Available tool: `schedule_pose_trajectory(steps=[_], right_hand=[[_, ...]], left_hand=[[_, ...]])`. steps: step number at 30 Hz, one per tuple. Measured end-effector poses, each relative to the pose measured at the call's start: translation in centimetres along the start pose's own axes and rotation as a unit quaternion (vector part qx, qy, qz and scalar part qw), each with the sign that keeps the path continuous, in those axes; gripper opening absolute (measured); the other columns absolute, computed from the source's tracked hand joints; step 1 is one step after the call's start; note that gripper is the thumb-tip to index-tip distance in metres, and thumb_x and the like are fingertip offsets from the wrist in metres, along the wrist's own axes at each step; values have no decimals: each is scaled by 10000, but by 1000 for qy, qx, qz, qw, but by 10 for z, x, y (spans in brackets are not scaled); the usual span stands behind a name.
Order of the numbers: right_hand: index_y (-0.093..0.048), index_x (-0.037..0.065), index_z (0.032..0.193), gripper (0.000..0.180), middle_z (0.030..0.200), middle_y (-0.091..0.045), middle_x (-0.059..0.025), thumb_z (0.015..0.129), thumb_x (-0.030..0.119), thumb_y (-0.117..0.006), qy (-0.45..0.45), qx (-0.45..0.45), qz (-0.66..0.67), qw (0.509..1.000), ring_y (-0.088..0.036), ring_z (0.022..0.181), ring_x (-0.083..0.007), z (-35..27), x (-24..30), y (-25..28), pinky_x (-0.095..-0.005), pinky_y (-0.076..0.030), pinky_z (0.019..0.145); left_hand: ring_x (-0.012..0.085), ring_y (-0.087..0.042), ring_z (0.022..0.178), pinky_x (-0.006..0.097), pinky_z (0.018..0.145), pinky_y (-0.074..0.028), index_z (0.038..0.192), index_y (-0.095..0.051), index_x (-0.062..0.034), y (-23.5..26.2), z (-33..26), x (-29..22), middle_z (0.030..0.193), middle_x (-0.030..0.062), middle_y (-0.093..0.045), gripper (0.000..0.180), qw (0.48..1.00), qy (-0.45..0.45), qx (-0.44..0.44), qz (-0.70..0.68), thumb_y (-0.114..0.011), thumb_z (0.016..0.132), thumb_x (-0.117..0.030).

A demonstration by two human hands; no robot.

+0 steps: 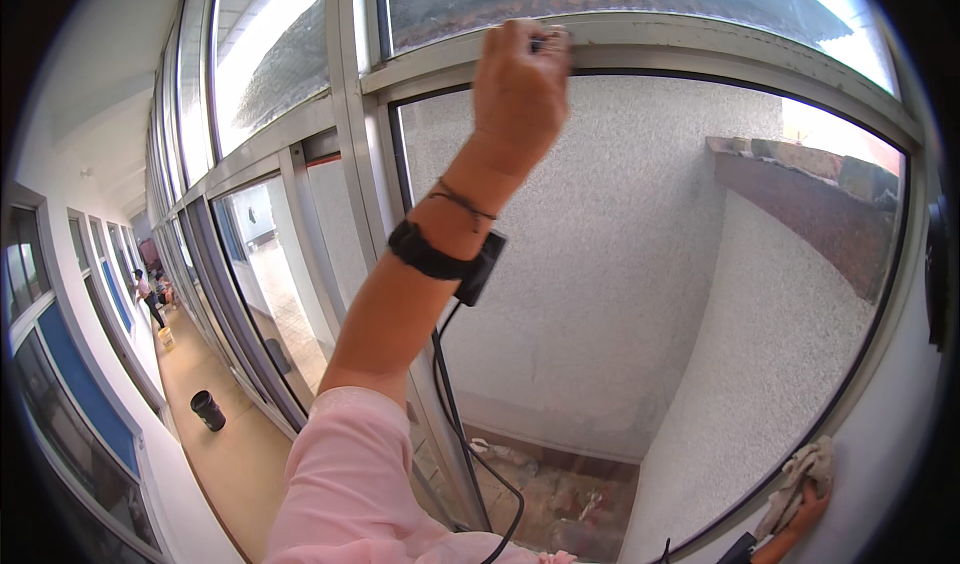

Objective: The person cleans the frame and tracks of a sliding glass window using a cloth and a steel wool scrubber, moving between the top frame and vertical tracks.

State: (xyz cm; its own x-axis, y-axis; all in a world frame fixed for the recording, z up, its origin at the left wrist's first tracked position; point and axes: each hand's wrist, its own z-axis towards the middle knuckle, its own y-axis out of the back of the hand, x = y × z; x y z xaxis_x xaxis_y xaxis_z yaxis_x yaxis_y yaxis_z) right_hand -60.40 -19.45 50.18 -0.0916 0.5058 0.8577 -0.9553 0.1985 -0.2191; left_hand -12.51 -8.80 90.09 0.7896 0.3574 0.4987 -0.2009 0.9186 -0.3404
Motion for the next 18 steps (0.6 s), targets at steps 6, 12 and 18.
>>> schedule_pose_trajectory(steps=[6, 12, 18], right_hand=[[-503, -37, 1093, 374, 1039, -552, -120, 727, 32, -543, 1, -9, -14, 1000, -524, 927, -207, 4, -5, 6, -283, -386, 848], [-503, -37, 1090, 375, 1035, -553, -119, 723, 32, -544, 1, -15, -27, 1000, -524, 924, -207, 4, 1, 2, -283, -387, 846], [-504, -37, 1087, 376, 1032, -553, -119, 720, 33, -545, -3, -12, -24, 1000, -525, 921, -206, 7, -11, 4, -284, -387, 844]], left_hand=[[200, -496, 772, 292, 669, -441, 1012, -620, -115, 16, -16, 35, 853, 63, -529, 286, 997, -41, 53, 44, -621, 729, -70], [216, -495, 768, 305, 668, -438, 1013, -607, -43, -2, -16, 13, 857, 90, -515, 275, 997, 66, -6, 24, -607, 738, -60], [197, -464, 737, 293, 614, -428, 998, -609, -66, 3, -18, 25, 839, 71, -494, 243, 999, -39, -2, 36, -567, 758, -66]])
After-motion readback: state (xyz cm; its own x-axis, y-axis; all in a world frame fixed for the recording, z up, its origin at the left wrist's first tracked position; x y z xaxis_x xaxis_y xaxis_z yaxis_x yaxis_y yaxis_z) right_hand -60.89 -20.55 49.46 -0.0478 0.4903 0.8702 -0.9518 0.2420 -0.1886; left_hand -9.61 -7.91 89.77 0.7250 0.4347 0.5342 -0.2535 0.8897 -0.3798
